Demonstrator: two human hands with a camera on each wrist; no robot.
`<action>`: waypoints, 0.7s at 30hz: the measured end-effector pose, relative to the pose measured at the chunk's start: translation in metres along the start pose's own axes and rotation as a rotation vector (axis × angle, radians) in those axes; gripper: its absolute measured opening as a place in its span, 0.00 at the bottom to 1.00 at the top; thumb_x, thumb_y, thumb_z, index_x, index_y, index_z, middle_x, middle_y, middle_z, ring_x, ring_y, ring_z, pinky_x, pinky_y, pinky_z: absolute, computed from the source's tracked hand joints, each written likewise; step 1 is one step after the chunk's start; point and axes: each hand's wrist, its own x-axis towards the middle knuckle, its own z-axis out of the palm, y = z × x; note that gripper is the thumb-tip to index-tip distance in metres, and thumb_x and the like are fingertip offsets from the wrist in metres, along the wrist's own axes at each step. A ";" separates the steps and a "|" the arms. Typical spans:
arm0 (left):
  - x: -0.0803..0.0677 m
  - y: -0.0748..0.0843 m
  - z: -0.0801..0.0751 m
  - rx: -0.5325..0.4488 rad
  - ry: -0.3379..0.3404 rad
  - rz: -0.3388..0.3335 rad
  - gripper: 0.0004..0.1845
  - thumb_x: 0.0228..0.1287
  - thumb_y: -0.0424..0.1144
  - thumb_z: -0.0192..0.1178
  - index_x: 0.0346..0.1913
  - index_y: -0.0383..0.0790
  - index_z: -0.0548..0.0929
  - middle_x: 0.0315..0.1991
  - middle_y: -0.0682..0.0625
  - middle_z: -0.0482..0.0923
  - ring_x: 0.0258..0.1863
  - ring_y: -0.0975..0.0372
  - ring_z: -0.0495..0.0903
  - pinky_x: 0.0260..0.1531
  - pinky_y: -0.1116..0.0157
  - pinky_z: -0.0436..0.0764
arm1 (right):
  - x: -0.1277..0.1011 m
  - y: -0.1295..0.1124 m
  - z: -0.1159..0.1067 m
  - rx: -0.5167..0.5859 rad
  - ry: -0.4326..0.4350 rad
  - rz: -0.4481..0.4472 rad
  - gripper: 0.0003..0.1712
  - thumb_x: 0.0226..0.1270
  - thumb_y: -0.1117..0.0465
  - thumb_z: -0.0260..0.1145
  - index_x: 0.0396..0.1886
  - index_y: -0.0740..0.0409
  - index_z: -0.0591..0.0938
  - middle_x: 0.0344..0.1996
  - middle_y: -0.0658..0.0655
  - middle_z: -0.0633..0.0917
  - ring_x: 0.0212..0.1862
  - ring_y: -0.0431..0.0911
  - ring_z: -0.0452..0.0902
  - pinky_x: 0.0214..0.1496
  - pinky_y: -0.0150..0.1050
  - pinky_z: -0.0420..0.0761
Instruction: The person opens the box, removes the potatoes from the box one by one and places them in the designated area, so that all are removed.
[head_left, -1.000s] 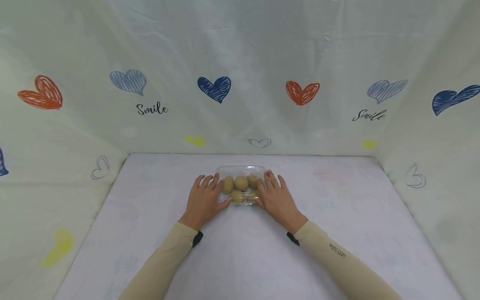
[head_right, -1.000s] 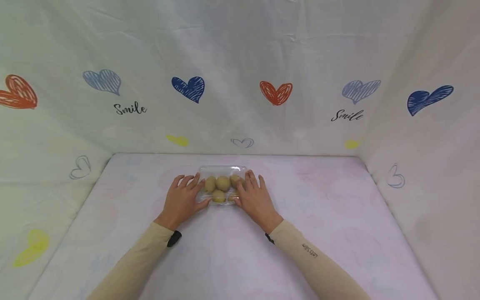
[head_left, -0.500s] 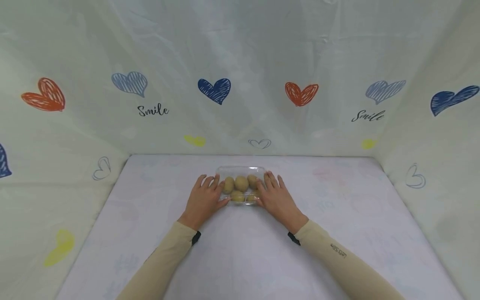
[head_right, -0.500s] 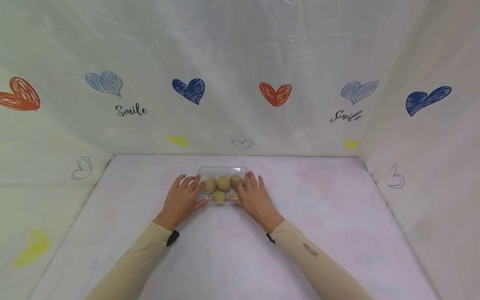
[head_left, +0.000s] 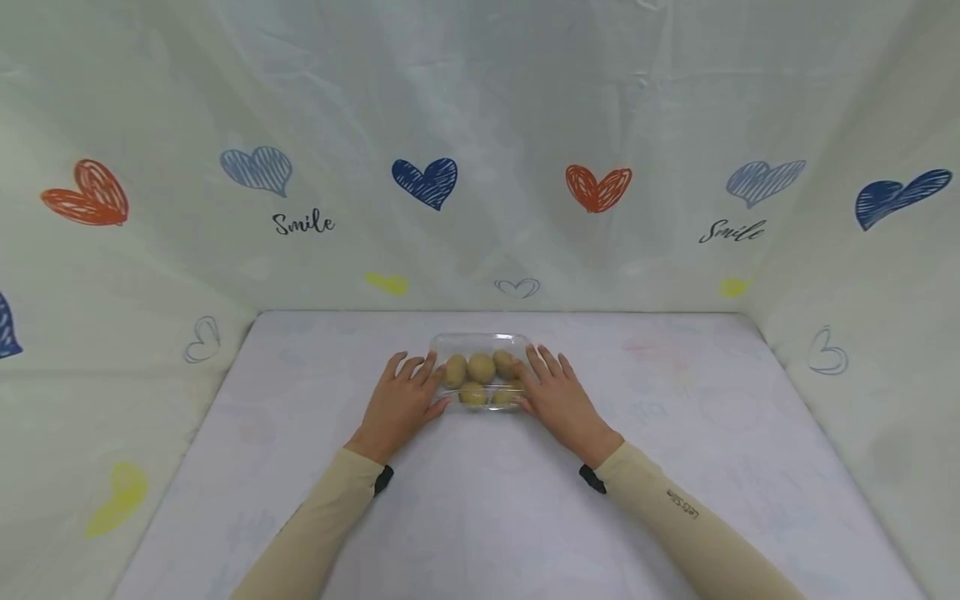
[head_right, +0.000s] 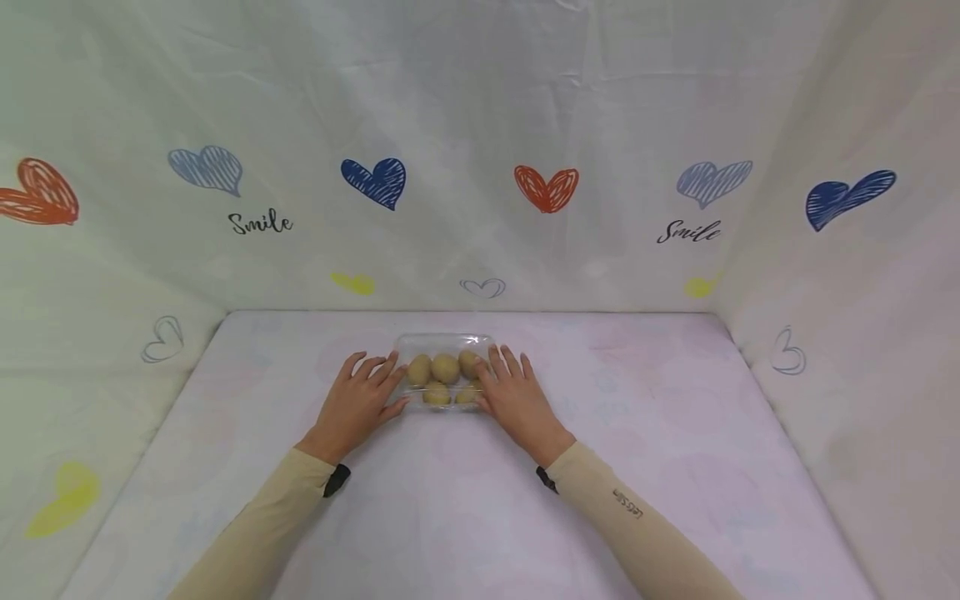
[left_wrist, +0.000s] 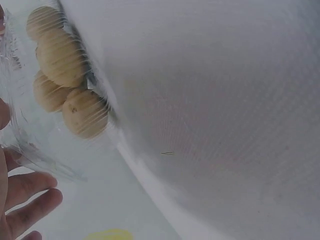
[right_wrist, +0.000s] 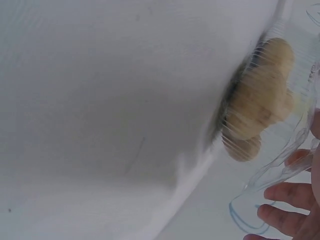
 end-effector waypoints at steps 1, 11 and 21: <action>0.000 0.000 0.000 0.004 -0.002 0.002 0.27 0.61 0.56 0.76 0.56 0.42 0.89 0.59 0.42 0.87 0.53 0.51 0.84 0.63 0.49 0.76 | 0.000 0.000 -0.001 0.007 -0.009 0.003 0.32 0.75 0.51 0.70 0.72 0.62 0.75 0.73 0.73 0.72 0.75 0.67 0.67 0.73 0.66 0.70; -0.001 -0.005 -0.004 -0.053 -0.040 -0.006 0.26 0.62 0.48 0.78 0.61 0.46 0.87 0.63 0.45 0.85 0.57 0.52 0.83 0.67 0.48 0.74 | -0.002 0.003 -0.002 0.029 -0.019 0.005 0.33 0.76 0.52 0.70 0.73 0.62 0.75 0.74 0.72 0.72 0.76 0.68 0.65 0.74 0.66 0.69; -0.002 -0.011 -0.008 -0.208 -0.061 -0.057 0.28 0.63 0.51 0.75 0.64 0.46 0.85 0.66 0.44 0.83 0.60 0.48 0.82 0.66 0.42 0.73 | 0.000 0.010 -0.005 0.018 0.004 -0.018 0.34 0.74 0.48 0.71 0.72 0.59 0.76 0.73 0.70 0.74 0.75 0.66 0.67 0.74 0.65 0.70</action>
